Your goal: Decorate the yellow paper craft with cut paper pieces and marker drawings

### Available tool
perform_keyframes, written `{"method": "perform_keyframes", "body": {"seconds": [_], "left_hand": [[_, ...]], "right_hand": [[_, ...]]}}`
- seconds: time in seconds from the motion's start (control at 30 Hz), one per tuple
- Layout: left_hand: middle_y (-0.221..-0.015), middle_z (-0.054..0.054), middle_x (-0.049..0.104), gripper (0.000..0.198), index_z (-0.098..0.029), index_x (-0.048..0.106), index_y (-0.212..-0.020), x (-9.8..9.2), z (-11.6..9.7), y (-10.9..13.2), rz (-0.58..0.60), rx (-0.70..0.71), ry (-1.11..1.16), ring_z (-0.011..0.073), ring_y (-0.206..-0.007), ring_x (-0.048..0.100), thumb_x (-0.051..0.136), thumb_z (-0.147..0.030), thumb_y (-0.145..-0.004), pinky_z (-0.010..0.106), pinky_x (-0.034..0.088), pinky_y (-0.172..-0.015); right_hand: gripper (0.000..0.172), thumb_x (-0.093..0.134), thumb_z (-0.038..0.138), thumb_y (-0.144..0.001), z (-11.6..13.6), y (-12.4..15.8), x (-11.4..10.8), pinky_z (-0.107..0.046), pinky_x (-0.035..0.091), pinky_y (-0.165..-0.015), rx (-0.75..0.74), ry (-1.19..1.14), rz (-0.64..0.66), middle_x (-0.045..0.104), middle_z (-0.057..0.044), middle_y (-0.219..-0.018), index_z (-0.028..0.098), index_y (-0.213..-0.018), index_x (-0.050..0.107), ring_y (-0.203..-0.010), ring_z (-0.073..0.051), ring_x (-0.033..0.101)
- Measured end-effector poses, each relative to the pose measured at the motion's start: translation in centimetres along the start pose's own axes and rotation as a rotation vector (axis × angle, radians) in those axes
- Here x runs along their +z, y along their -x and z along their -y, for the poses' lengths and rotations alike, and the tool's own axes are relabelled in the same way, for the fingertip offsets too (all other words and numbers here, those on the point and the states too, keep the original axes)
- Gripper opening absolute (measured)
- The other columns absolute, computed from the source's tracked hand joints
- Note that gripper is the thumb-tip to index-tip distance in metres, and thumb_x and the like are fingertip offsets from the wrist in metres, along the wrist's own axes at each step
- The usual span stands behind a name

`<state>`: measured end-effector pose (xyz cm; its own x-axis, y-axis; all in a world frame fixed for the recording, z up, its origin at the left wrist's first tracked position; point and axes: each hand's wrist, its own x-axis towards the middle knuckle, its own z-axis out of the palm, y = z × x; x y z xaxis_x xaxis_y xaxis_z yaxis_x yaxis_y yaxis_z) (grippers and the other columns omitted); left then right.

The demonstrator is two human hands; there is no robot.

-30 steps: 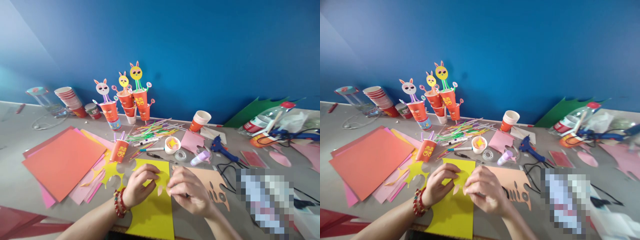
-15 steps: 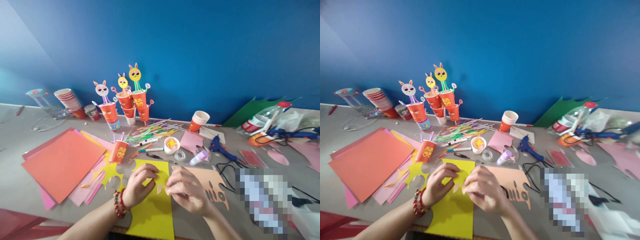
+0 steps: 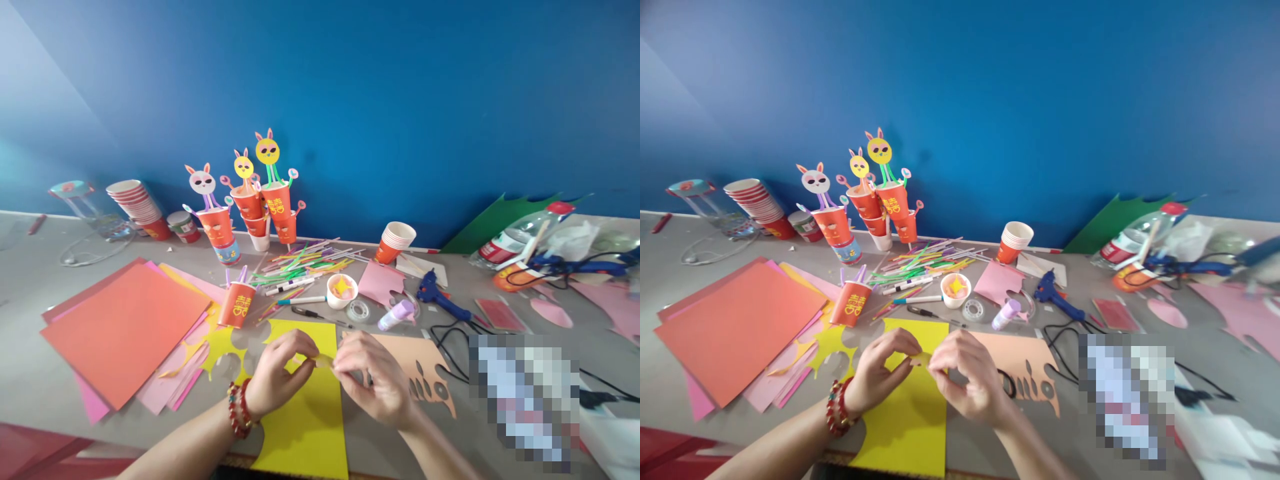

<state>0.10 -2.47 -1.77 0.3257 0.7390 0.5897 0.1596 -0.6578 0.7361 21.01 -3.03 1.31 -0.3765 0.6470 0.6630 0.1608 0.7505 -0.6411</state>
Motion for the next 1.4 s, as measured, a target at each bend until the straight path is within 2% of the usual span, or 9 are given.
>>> {"method": "perform_keyframes", "body": {"seconds": [0.07,0.17,0.27,0.37,0.53,0.83,1.07,1.4], "left_hand": [[-0.078,0.004,0.065,0.009,-0.018,0.06,-0.086,0.2,0.0,0.0,0.027,-0.096,0.028,0.0167,-0.076,0.066,0.059,-0.01,-0.089,0.028,0.052,-0.07],[-0.071,0.001,0.062,0.012,-0.018,0.054,-0.081,0.7,0.3,0.3,0.075,-0.34,0.164,0.0135,-0.062,0.065,0.06,-0.021,-0.092,0.024,0.049,-0.059],[-0.067,-0.001,0.059,0.024,-0.018,0.05,-0.084,1.1,0.9,0.5,0.104,-0.59,0.377,0.0121,-0.054,0.064,0.063,-0.036,-0.091,0.021,0.046,-0.053],[-0.067,-0.002,0.058,0.035,-0.017,0.05,-0.084,1.4,1.3,0.6,0.093,-0.704,0.528,0.0106,-0.052,0.063,0.069,-0.046,-0.087,0.02,0.046,-0.051],[-0.068,-0.003,0.058,0.041,-0.016,0.05,-0.082,1.5,1.5,0.4,0.082,-0.742,0.608,0.0091,-0.05,0.062,0.073,-0.05,-0.083,0.018,0.043,-0.049],[-0.065,-0.003,0.058,0.044,-0.017,0.05,-0.079,1.4,1.1,0.1,0.069,-0.77,0.615,0.01,-0.049,0.062,0.075,-0.053,-0.079,0.019,0.044,-0.048],[-0.068,-0.004,0.058,0.044,-0.017,0.049,-0.079,1.4,1.2,0.1,0.065,-0.768,0.613,0.0097,-0.05,0.062,0.075,-0.053,-0.079,0.019,0.044,-0.048],[-0.068,-0.004,0.057,0.045,-0.016,0.049,-0.078,1.3,1.0,0.0,0.061,-0.773,0.613,0.0093,-0.05,0.062,0.075,-0.053,-0.078,0.019,0.045,-0.049]], "right_hand": [[0.018,0.063,0.007,-0.087,-0.2,0.3,0.3,-0.035,0.052,-0.078,0.152,-0.025,-0.064,0.069,-0.003,-0.083,0.023,-0.095,0.064,-0.078,-0.018,0.064],[0.004,0.066,0.019,-0.088,-1.2,0.9,0.8,-0.03,0.053,-0.071,0.434,-0.136,-0.147,0.067,-0.003,-0.083,0.022,-0.091,0.064,-0.077,-0.018,0.064],[0.012,0.072,0.029,-0.085,-2.2,1.5,1.4,-0.026,0.053,-0.067,0.63,-0.302,-0.186,0.066,-0.002,-0.082,0.02,-0.09,0.065,-0.075,-0.017,0.064],[0.02,0.077,0.034,-0.081,-2.8,1.8,1.7,-0.025,0.053,-0.066,0.738,-0.451,-0.202,0.065,-0.001,-0.08,0.02,-0.089,0.065,-0.072,-0.015,0.062],[0.026,0.081,0.036,-0.077,-2.6,1.6,1.9,-0.025,0.054,-0.07,0.803,-0.585,-0.236,0.065,0.0,-0.081,0.02,-0.09,0.066,-0.074,-0.015,0.061],[0.03,0.083,0.041,-0.073,-2.3,1.3,2.3,-0.024,0.051,-0.063,0.817,-0.508,-0.295,0.065,-0.001,-0.077,0.019,-0.084,0.065,-0.069,-0.015,0.06],[0.031,0.083,0.043,-0.073,-2.1,1.3,2.5,-0.027,0.054,-0.068,0.824,-0.513,-0.318,0.064,-0.001,-0.078,0.02,-0.084,0.064,-0.071,-0.016,0.061],[0.032,0.084,0.043,-0.072,-2.1,1.3,2.6,-0.024,0.051,-0.064,0.843,-0.527,-0.333,0.064,0.0,-0.076,0.019,-0.082,0.065,-0.069,-0.015,0.06]]}}
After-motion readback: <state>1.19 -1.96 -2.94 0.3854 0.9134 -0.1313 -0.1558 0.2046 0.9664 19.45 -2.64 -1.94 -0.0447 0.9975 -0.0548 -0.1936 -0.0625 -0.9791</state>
